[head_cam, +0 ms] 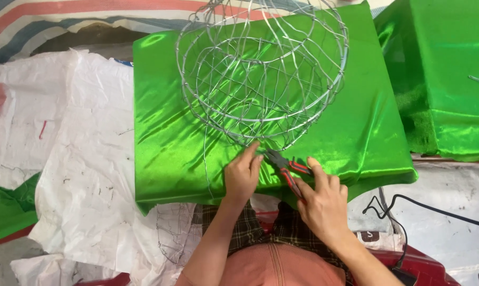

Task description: The person is assembling a wire frame structure by cutting and bending metal wires with pliers.

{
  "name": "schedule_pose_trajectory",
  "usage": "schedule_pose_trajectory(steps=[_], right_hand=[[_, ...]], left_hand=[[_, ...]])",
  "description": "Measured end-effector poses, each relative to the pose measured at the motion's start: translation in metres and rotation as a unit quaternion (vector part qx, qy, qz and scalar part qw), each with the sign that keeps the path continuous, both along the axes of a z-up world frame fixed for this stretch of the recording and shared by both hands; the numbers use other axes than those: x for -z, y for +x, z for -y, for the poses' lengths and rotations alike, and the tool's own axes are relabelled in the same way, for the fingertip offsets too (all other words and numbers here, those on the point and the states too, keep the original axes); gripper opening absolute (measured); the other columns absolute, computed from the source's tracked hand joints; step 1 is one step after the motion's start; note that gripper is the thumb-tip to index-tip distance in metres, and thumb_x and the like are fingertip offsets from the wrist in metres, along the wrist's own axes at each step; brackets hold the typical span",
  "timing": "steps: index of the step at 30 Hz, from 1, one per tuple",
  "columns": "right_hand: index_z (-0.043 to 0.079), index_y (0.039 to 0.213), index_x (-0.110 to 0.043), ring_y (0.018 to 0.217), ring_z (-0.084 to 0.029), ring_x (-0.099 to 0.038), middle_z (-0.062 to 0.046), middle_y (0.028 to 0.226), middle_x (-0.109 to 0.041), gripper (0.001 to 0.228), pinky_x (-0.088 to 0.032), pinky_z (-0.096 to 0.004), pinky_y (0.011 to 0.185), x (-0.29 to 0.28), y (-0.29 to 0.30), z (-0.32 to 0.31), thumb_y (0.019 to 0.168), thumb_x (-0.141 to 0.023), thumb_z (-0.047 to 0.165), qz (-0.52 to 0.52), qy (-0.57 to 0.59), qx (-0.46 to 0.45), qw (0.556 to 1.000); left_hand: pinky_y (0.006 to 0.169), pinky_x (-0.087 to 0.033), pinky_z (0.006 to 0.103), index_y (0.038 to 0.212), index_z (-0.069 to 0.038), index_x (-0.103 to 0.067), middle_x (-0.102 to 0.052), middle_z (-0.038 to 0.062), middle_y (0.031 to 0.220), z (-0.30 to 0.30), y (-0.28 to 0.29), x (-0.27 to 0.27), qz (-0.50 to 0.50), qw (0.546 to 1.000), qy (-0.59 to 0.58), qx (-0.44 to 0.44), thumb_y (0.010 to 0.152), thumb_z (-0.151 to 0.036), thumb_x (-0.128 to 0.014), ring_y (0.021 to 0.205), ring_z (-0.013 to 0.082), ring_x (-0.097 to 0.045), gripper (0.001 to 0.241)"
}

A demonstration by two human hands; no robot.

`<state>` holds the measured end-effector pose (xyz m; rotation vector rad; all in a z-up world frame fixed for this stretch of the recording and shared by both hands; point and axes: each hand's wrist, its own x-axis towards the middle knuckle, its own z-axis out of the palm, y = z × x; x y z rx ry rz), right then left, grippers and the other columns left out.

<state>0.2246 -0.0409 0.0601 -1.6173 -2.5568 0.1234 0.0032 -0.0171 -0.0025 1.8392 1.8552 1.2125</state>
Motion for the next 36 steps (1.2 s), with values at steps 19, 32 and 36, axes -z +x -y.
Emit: schedule_pose_trajectory(steps=[19, 32, 36], right_hand=[[0.013, 0.126, -0.078, 0.106, -0.045, -0.05, -0.014, 0.155, -0.05, 0.046, -0.048, -0.059, 0.081, 0.061, 0.11, -0.065, 0.087, -0.082, 0.036, -0.034, 0.076, 0.189, 0.978], [0.013, 0.13, -0.078, 0.104, -0.042, -0.053, -0.018, 0.152, -0.055, 0.047, -0.048, -0.053, 0.089, 0.08, 0.162, -0.082, 0.092, -0.079, 0.04, -0.02, 0.105, 0.196, 0.975], [0.011, 0.127, -0.077, 0.109, -0.045, -0.051, -0.019, 0.156, -0.053, 0.046, -0.047, -0.06, 0.087, 0.065, 0.141, -0.087, 0.089, -0.081, 0.038, -0.047, 0.105, 0.189, 0.975]], left_hand=[[0.119, -0.04, 0.0517, 0.131, -0.01, -0.055, -0.053, 0.013, 0.147, 0.072, -0.059, -0.03, -0.147, 0.983, 0.01, -0.11, 0.1, -0.019, -0.05, 0.138, 0.0306, -0.049, 0.032], [0.119, -0.027, 0.0524, 0.148, -0.018, -0.05, -0.037, 0.008, 0.161, 0.078, -0.097, 0.0, -0.271, 0.941, -0.124, -0.164, 0.101, -0.052, -0.045, 0.149, 0.0329, -0.032, 0.058], [0.119, -0.022, 0.0545, 0.153, -0.021, -0.043, -0.03, 0.004, 0.166, 0.09, -0.103, 0.003, -0.252, 0.944, -0.146, -0.153, 0.102, -0.056, -0.04, 0.152, 0.0312, -0.024, 0.062]])
